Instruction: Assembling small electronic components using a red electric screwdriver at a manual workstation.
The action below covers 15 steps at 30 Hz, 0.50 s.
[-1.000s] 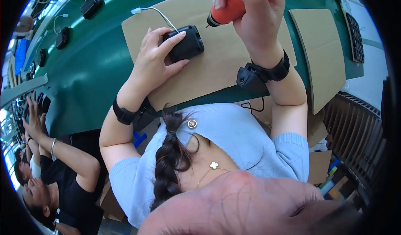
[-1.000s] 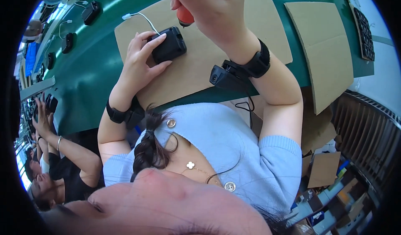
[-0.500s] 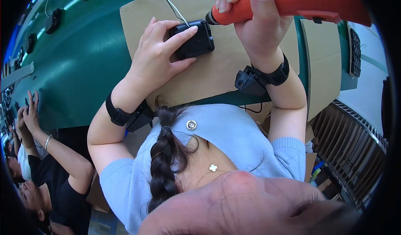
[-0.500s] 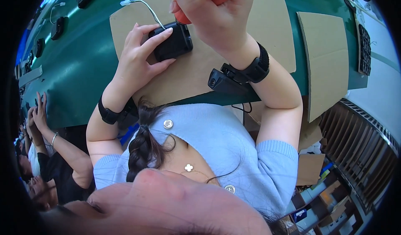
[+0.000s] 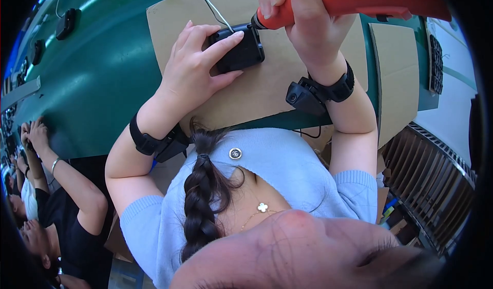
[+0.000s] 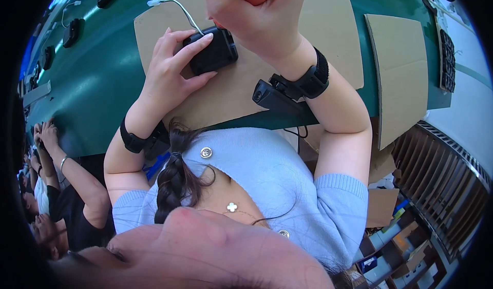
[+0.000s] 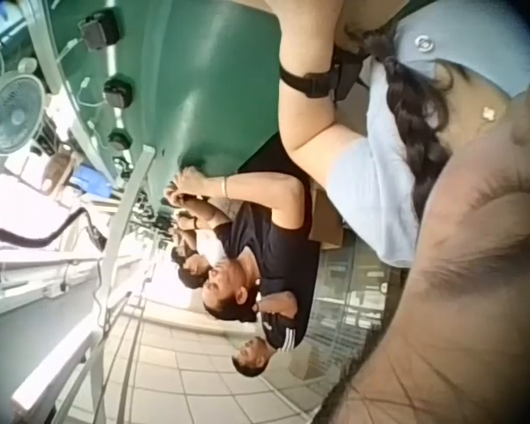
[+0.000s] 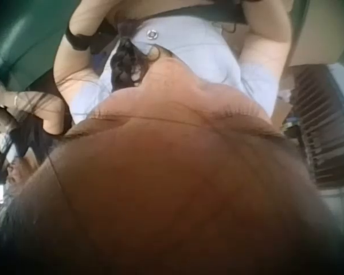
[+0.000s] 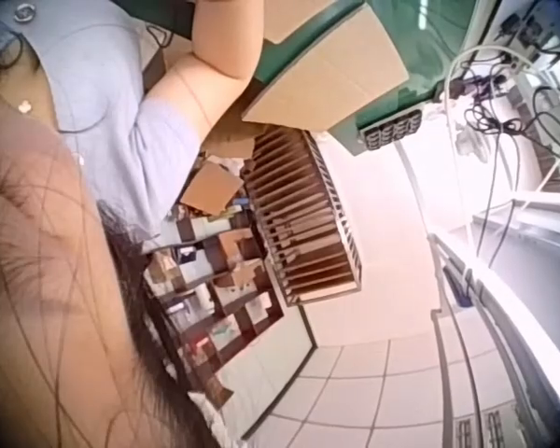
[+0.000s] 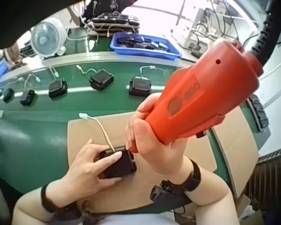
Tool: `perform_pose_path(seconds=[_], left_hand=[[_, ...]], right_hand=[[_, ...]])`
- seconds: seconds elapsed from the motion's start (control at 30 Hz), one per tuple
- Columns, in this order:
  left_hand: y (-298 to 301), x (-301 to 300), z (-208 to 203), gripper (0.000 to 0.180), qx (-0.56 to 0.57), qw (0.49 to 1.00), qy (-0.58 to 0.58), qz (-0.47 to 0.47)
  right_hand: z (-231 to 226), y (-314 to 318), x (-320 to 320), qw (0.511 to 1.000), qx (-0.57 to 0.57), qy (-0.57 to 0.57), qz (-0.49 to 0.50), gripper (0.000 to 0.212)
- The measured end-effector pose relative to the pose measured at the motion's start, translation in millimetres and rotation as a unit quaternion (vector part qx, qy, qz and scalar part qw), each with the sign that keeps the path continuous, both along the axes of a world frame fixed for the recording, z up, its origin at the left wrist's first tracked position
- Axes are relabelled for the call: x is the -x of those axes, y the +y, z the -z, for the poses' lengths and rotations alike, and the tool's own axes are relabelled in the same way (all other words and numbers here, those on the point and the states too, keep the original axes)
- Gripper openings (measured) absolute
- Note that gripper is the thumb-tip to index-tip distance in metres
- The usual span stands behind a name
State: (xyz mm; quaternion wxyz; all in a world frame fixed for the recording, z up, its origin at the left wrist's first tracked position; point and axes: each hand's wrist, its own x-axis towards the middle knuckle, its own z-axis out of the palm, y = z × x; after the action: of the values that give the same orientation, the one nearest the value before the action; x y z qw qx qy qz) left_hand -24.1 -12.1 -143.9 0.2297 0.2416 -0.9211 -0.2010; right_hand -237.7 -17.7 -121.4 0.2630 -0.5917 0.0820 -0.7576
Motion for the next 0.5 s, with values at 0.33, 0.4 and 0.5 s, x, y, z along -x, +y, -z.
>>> perform_pose_path(seconds=[0.33, 0.4, 0.5], left_hand=[[6.9, 4.8, -2.5, 0.064, 0.01, 1.0, 0.005, -0.011], [6.6, 4.5, -2.3, 0.064, 0.006, 1.0, 0.005, -0.01], [2.9, 2.2, -0.1, 0.064, -0.007, 1.0, 0.003, -0.011]], right_hand=[[1.9, 2.5, 5.2, 0.999, 0.006, 0.046, 0.025, 0.028], [0.1, 3.1, 6.6, 0.995, 0.029, 0.079, 0.051, 0.03], [-22.7, 27.2, -8.2, 0.995, -0.065, 0.033, 0.075, 0.033]])
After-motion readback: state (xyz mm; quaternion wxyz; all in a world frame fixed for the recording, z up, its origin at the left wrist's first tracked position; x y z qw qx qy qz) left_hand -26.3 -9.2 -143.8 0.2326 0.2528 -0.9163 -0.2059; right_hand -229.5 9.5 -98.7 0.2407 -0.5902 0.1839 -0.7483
